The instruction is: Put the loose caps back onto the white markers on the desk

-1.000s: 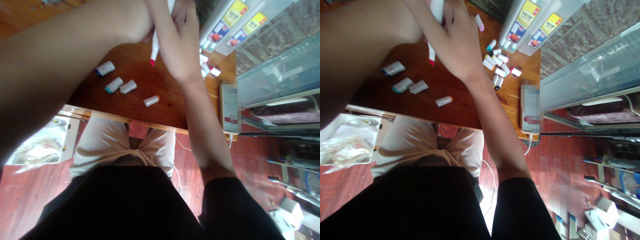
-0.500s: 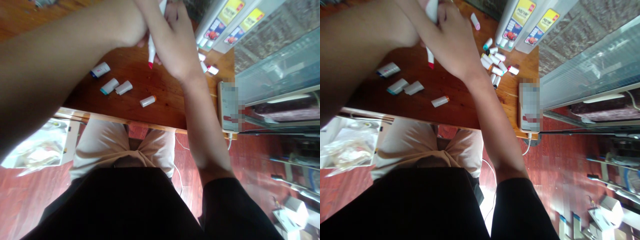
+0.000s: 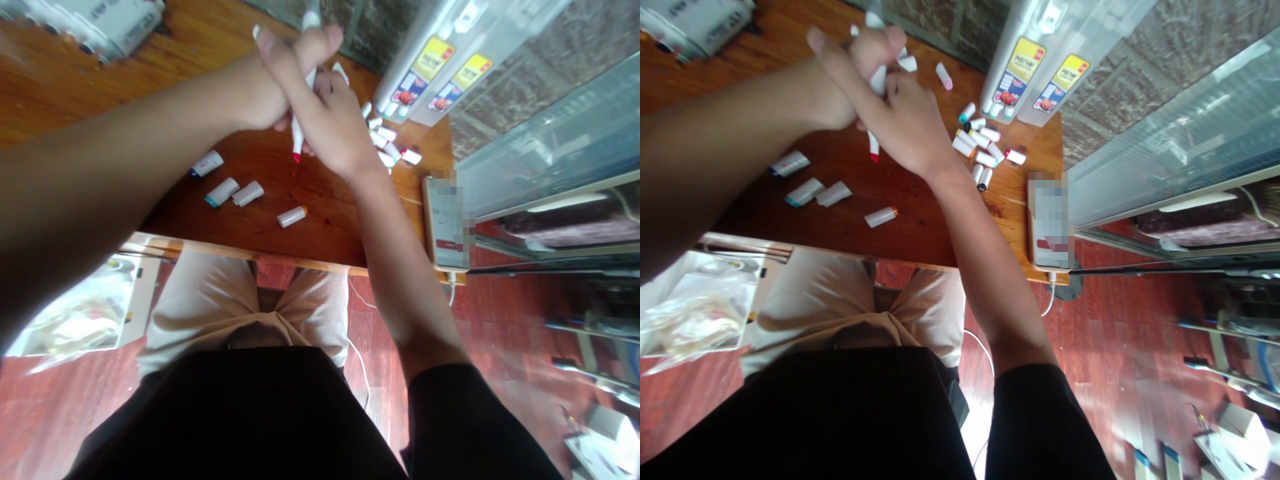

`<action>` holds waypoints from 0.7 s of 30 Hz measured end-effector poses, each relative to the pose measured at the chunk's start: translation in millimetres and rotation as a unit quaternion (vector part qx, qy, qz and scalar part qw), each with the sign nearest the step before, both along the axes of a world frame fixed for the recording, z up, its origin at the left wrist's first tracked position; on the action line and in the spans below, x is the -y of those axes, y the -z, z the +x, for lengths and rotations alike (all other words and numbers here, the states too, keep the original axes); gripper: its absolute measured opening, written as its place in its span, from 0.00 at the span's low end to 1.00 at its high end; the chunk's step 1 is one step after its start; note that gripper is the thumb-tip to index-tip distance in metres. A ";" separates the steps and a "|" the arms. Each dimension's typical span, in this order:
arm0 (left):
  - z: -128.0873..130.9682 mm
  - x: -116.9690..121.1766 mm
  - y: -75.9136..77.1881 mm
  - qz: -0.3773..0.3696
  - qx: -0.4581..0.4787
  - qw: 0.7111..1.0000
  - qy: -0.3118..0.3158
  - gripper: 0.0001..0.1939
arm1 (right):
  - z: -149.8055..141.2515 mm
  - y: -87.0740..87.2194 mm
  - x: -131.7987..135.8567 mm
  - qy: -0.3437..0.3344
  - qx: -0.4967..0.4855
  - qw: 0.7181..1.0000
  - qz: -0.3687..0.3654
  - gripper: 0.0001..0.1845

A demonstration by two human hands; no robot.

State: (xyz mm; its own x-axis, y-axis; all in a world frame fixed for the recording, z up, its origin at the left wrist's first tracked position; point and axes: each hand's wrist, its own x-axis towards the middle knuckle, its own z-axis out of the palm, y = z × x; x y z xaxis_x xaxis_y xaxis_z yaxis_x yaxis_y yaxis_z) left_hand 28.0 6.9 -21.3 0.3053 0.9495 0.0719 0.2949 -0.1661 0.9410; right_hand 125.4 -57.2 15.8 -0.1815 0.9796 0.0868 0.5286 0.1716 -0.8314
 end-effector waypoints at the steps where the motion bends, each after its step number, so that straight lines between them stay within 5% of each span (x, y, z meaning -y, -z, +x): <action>1: -0.9 3.0 -1.4 0.031 -0.002 0.999 -0.008 0.30 | 1.3 1.3 -1.3 -0.007 0.000 1.000 0.005 0.30; 9: -2.6 15.7 -13.5 0.055 -0.031 0.998 -0.001 0.29 | 2.3 3.1 0.5 -0.004 -0.002 1.000 0.005 0.32; 21: -7.3 2.6 -4.0 0.117 -0.081 0.990 -0.023 0.37 | -1.8 10.5 -7.5 -0.003 -0.046 0.999 -0.001 0.29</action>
State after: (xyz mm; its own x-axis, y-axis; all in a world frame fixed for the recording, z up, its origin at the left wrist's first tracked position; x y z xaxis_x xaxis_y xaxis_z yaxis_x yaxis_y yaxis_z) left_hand 20.7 4.3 -17.3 0.2876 0.9260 0.2444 0.4520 -0.3562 0.8178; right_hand 123.6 -49.7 5.3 -0.1782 0.9787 0.1015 0.4494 0.1727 -0.8765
